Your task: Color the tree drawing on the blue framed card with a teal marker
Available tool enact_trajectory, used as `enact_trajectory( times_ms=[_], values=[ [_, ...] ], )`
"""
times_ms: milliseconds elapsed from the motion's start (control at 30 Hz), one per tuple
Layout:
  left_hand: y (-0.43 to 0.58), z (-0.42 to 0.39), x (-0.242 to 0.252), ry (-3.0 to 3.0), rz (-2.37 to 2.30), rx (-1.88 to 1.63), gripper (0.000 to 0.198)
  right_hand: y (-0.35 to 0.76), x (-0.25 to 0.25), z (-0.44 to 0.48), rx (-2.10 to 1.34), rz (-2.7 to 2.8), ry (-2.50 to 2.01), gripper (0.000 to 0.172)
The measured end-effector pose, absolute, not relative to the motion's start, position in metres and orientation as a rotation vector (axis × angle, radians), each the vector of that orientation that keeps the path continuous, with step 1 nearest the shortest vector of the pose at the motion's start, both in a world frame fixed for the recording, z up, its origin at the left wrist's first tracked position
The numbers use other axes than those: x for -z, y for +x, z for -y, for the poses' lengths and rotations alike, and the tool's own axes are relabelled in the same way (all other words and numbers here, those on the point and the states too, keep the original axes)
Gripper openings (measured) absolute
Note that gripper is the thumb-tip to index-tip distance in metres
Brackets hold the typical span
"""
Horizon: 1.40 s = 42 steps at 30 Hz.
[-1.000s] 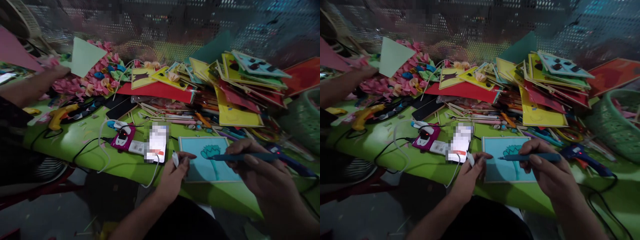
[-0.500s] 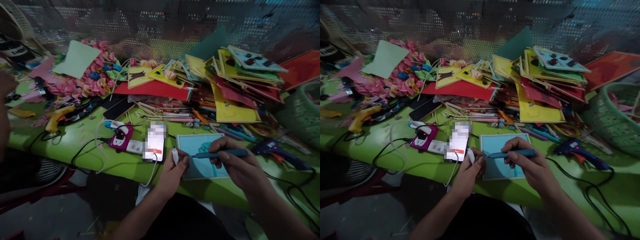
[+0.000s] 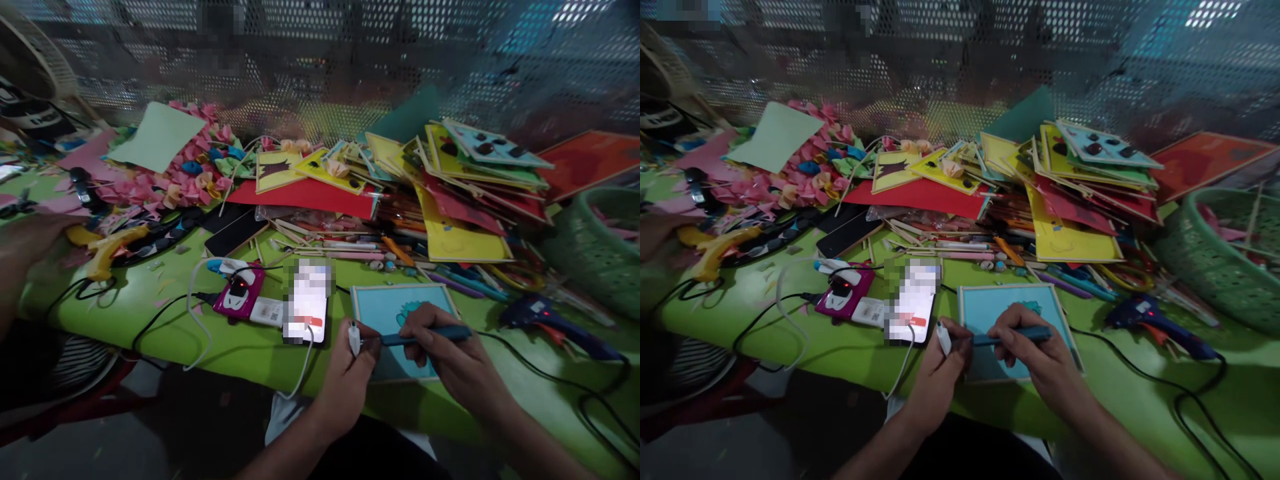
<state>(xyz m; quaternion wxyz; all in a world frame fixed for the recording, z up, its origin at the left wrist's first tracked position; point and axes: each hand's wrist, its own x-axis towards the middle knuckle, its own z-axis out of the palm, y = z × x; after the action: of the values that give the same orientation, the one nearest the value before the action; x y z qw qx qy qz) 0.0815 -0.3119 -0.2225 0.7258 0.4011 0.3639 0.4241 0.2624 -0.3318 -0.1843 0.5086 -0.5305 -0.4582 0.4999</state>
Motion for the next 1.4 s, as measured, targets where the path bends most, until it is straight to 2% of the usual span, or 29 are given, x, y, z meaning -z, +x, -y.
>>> enact_trajectory(
  times_ms=[267,533,800,967,1100,1267,1400],
  values=[
    [0.076,0.314,0.223,0.929,-0.788,-0.901,0.053,0.251,0.2,0.34,-1.129,1.043,-1.23,0.023],
    [0.077,0.33,0.251,1.073,-0.777,-1.016,0.037,0.226,0.196,0.346,-1.224,0.762,-1.282,0.036],
    [0.083,0.334,0.251,0.987,-0.843,-1.061,0.038,0.229,0.181,0.35,-1.222,0.779,-1.399,0.036],
    [0.09,0.326,0.236,0.775,-0.751,-1.077,0.067,0.277,0.15,0.307,-0.991,1.012,-1.398,0.026],
    [0.09,0.323,0.234,0.851,-0.703,-1.031,0.066,0.295,0.144,0.241,-0.845,1.283,-1.48,0.028],
    [0.086,0.321,0.23,0.892,-0.668,-0.956,0.067,0.288,0.168,0.171,-0.547,1.722,-1.535,0.026],
    [0.085,0.321,0.229,0.887,-0.663,-0.952,0.069,0.287,0.176,0.156,-0.001,2.091,-1.63,0.02]
  ],
)
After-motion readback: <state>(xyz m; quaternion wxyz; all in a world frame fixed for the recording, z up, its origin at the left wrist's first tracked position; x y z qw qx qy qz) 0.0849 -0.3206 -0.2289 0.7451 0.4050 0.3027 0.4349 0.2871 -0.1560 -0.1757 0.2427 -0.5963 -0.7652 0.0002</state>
